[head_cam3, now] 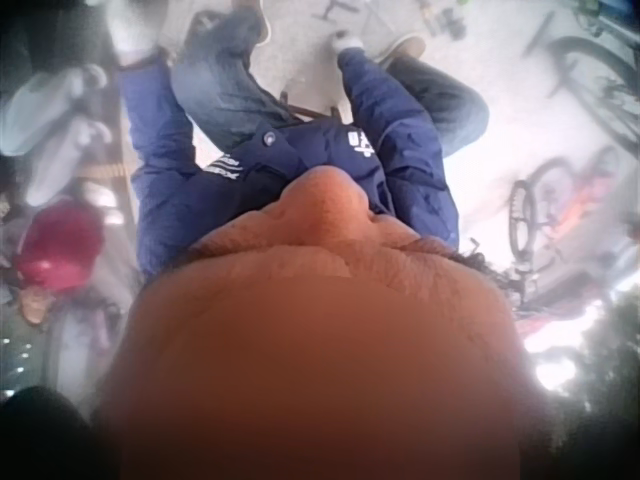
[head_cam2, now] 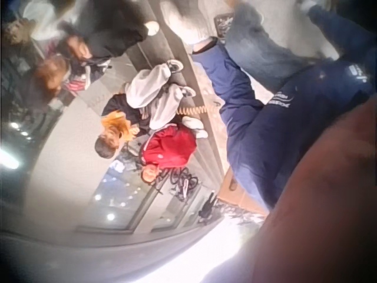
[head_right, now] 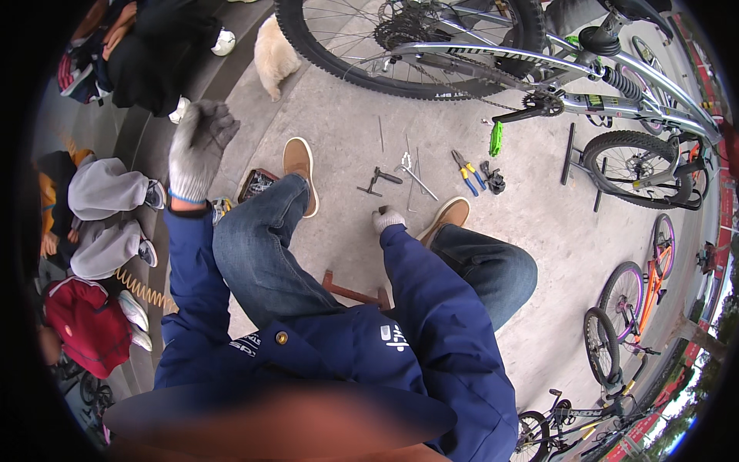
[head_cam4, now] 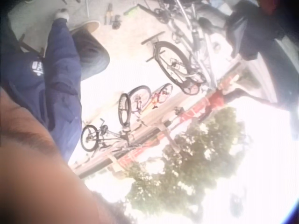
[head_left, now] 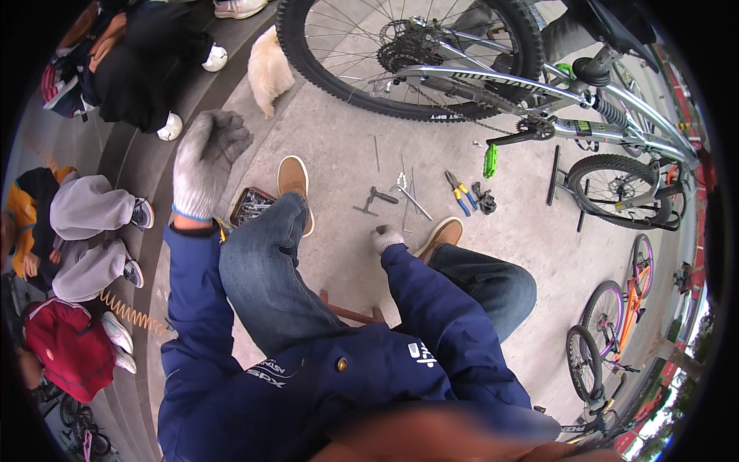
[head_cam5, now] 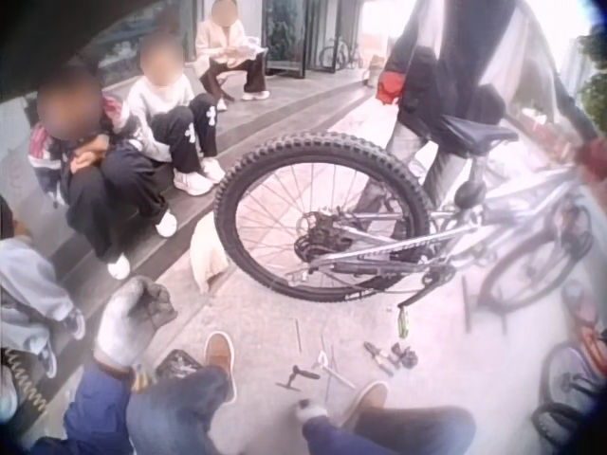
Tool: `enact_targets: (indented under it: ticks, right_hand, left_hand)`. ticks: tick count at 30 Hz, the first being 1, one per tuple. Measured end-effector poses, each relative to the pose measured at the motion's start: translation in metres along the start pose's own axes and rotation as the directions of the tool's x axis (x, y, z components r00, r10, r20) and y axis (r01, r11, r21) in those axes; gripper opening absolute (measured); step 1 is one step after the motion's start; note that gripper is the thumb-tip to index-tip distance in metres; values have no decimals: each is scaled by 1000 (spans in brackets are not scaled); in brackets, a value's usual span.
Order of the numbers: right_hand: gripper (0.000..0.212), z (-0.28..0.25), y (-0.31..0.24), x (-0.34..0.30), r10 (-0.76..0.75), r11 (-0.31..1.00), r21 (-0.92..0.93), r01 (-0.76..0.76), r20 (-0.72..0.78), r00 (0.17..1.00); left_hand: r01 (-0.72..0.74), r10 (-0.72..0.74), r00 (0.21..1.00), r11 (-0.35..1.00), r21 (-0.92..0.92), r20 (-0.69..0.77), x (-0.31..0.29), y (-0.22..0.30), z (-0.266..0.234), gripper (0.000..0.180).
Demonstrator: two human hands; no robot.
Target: The person uses a chain tool to remove a link from a bicycle chain, then routes the chain through the rear derailleur and around the cassette. They adjust the derailleur and spin the rear wheel to test the chain movement.
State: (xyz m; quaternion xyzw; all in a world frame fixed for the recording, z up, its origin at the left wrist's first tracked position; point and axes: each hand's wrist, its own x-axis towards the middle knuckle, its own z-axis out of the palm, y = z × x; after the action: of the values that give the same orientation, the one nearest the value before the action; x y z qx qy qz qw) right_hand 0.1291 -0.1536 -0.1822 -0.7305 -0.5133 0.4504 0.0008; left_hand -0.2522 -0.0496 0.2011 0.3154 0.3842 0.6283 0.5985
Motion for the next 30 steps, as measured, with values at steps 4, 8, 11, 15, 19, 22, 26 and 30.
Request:
enact_targets:
  ticks: [4, 8, 11, 15, 19, 22, 26, 30]
  right_hand:
    - [53, 10, 8, 13, 31, 997, 75, -32, 9, 999]
    - [43, 10, 12, 30, 71, 984, 168, -53, -103, 992]
    - [40, -1, 2, 50, 80, 977, 210, -32, -221, 972]
    - [35, -27, -30, 85, 35, 968, 245, 60, -365, 930]
    - [34, -58, -80, 132, -97, 968, 172, 181, -408, 908]
    - [43, -77, -115, 168, -149, 986, 20, 167, -361, 921]
    - [48, -83, -139, 193, -107, 984, -167, 64, -264, 958]
    - [41, -81, -148, 208, -28, 968, -248, -34, -241, 970]
  left_hand:
    - [239, -222, 970, 947, 213, -104, 67, -51, -37, 32]
    - [476, -423, 879, 805, 355, -220, 118, -121, -48, 33]
    - [523, -473, 852, 737, 429, -225, 147, -169, -42, 32]
    - [517, -508, 846, 701, 491, -165, 178, -219, -29, 36]
    - [480, -518, 852, 717, 506, -73, 215, -254, -26, 40]
    - [474, -513, 859, 783, 402, -13, 243, -277, -25, 42]
    - [545, -572, 820, 796, 263, 29, 250, -298, -24, 39]
    - [651, -680, 714, 732, 199, 166, 253, -304, -20, 42]
